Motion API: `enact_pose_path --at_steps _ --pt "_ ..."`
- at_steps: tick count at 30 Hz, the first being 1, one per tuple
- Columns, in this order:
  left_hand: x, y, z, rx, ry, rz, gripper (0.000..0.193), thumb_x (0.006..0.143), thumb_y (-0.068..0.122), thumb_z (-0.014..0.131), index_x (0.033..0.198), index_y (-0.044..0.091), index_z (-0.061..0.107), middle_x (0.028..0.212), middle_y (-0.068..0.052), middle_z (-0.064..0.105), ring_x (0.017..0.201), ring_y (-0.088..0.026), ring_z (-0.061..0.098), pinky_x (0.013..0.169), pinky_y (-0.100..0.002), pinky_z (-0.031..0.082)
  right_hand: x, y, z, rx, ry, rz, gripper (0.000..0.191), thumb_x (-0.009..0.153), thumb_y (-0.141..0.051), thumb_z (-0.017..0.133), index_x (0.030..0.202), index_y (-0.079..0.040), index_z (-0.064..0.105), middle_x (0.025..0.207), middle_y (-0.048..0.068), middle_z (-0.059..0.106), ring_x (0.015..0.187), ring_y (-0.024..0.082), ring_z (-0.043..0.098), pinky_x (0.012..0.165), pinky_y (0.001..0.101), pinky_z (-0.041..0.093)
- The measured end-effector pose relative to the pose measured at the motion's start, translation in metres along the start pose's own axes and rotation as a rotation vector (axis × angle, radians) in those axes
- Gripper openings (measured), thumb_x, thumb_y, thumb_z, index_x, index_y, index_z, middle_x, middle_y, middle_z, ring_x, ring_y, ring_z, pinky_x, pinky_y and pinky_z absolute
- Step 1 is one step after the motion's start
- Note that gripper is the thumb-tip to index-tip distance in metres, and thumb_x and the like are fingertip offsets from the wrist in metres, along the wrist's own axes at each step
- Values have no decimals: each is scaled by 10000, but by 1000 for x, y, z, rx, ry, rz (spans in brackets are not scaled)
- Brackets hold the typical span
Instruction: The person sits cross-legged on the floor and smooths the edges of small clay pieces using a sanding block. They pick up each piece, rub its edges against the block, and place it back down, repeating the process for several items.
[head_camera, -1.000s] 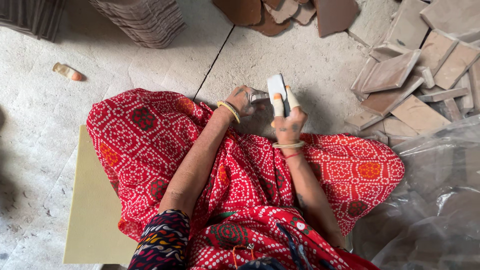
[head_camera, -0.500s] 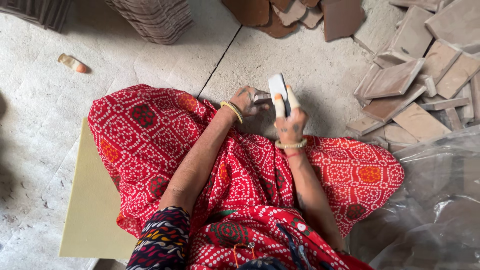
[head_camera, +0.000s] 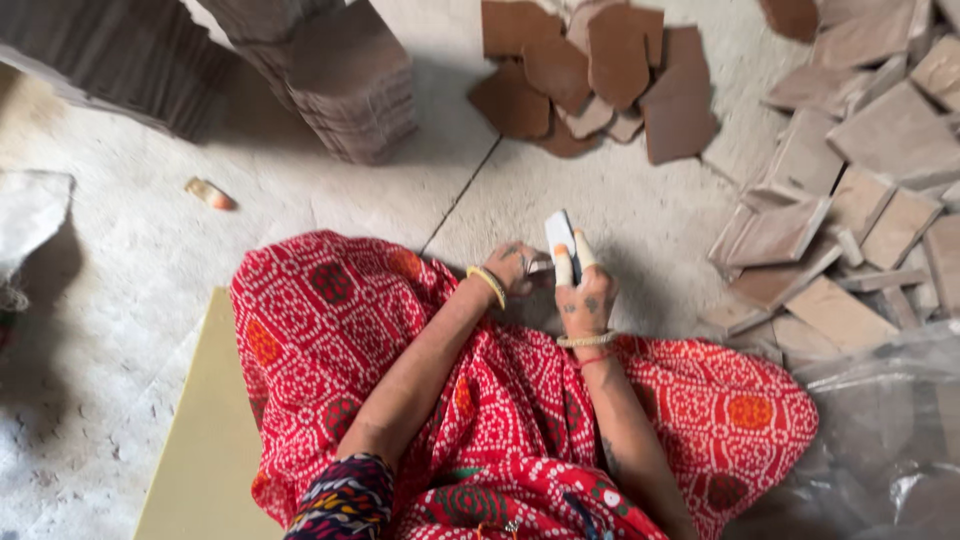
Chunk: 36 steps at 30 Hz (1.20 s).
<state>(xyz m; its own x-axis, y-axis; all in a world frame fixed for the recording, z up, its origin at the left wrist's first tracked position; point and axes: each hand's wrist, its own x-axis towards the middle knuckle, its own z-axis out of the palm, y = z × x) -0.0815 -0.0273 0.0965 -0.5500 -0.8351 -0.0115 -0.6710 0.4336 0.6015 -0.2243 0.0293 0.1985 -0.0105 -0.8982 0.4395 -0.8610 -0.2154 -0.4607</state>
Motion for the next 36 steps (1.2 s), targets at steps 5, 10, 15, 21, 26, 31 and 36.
enact_pose_path --at_steps 5,10,15,21,26,31,36 --pt "1 7 -30 -42 -132 -58 395 884 338 725 1275 290 701 1225 -66 744 1178 -270 686 1074 -400 535 -5 -1 2 152 104 -66 351 1000 -208 714 1250 38 707 735 192 709 582 265 695 529 397 515" --pt "-2 13 -27 -132 70 74 509 774 261 724 1280 263 662 1151 -53 752 1088 -278 686 1036 -449 487 5 -4 -3 305 35 46 353 991 -203 722 1258 25 698 754 152 698 589 200 670 514 352 516" --pt "-4 16 -6 -99 144 -28 529 673 294 826 1130 110 632 1058 -152 692 1125 -347 612 1025 -513 409 10 -6 -7 431 -28 198 379 926 -168 725 1277 -29 698 683 103 663 532 147 606 476 344 484" --pt "-12 33 -6 -101 24 -101 238 709 198 767 932 119 743 862 -184 737 851 -368 719 792 -461 589 -13 -17 -7 243 136 185 335 979 -169 716 1288 -43 695 751 151 706 624 194 673 572 372 544" --pt "-16 47 -18 -324 89 -257 234 739 267 796 844 66 738 780 -160 749 744 -324 750 710 -438 602 -9 -28 -18 238 201 79 379 987 -189 712 1297 21 652 895 164 726 688 216 683 582 330 575" --pt "-15 51 -10 -385 189 -132 262 748 283 795 900 75 749 795 -157 751 729 -322 731 691 -445 566 -3 -30 -24 167 156 118 335 962 -177 766 1232 19 731 803 154 727 644 209 700 556 341 559" --pt "-13 43 5 -293 95 -301 264 787 321 786 893 83 746 846 -153 772 775 -290 760 765 -407 607 -6 -21 -20 174 73 65 276 999 -127 714 1254 -22 734 839 125 750 603 167 701 465 295 564"
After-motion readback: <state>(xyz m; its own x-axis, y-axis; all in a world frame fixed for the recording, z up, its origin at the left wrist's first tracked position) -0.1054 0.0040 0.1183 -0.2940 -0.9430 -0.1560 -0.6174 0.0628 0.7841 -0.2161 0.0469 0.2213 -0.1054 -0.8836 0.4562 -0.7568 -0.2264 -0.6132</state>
